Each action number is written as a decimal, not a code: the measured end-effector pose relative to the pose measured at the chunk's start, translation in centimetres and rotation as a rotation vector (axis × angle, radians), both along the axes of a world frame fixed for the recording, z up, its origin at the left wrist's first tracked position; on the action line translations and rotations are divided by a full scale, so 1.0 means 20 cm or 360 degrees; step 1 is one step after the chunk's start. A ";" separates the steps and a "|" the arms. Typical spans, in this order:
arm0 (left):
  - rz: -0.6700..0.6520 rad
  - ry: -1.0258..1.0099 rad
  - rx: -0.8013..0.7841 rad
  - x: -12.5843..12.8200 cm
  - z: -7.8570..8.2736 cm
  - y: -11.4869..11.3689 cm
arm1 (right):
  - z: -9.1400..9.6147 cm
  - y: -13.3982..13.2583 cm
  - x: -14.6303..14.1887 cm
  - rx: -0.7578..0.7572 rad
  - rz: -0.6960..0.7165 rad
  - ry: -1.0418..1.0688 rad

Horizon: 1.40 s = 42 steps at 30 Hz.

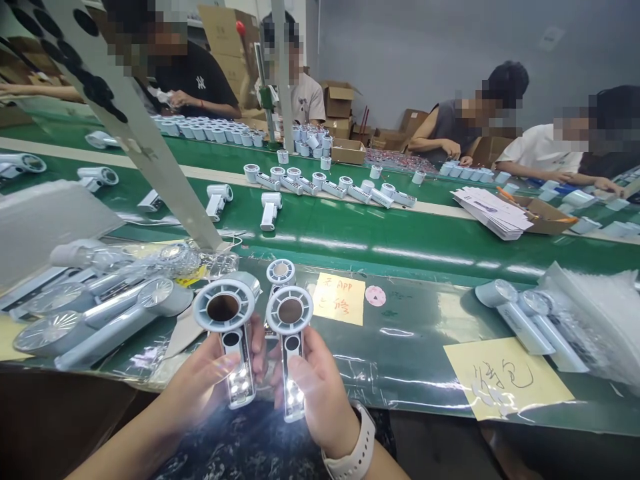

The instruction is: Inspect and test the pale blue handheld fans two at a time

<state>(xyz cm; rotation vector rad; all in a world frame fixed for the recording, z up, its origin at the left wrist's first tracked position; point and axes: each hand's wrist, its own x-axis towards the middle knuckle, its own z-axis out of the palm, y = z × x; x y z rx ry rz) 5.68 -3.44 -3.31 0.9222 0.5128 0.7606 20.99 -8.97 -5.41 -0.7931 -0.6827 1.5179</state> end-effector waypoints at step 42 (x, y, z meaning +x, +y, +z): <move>-0.0085 0.0001 -0.0252 0.01 0.03 -0.04 | 0.13 -0.03 -0.02 -0.0147 -0.0029 0.0503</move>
